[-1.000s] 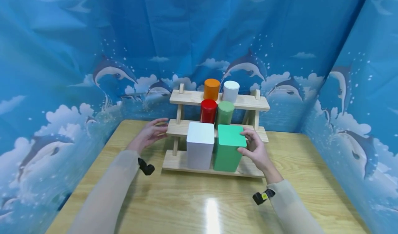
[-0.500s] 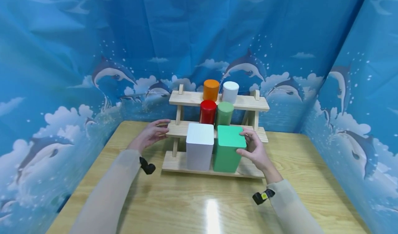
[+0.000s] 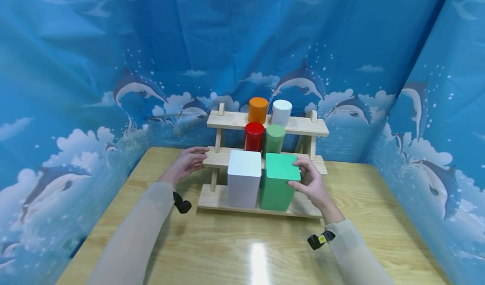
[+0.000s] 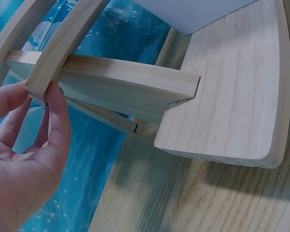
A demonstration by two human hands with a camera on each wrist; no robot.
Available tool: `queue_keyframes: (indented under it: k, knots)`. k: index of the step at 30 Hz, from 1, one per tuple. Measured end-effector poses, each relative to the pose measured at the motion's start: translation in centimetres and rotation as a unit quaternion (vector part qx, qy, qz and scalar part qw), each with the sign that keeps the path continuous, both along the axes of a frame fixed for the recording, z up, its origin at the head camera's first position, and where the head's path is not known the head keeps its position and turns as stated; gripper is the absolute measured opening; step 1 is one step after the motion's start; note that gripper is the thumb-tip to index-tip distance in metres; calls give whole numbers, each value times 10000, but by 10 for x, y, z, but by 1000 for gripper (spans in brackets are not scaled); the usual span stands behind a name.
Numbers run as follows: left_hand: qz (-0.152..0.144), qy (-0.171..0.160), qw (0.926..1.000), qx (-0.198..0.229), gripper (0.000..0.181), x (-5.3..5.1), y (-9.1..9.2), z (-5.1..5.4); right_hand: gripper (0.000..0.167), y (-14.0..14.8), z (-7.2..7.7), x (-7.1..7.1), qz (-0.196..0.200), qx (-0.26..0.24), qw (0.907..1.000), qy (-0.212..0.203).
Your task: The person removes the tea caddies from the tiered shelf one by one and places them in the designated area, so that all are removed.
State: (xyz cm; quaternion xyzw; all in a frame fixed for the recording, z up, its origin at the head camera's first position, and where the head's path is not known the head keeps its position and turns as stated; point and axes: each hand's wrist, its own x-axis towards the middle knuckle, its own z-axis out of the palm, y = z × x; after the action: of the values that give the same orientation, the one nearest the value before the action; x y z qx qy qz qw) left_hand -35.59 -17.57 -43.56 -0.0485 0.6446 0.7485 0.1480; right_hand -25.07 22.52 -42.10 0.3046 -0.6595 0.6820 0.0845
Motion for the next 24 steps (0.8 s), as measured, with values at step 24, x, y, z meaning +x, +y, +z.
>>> queue_keyframes:
  k: [24]
  knots:
    - [284, 236, 9983, -447, 41, 3, 0, -5, 50, 9, -4, 31, -706, -169, 9969, 298]
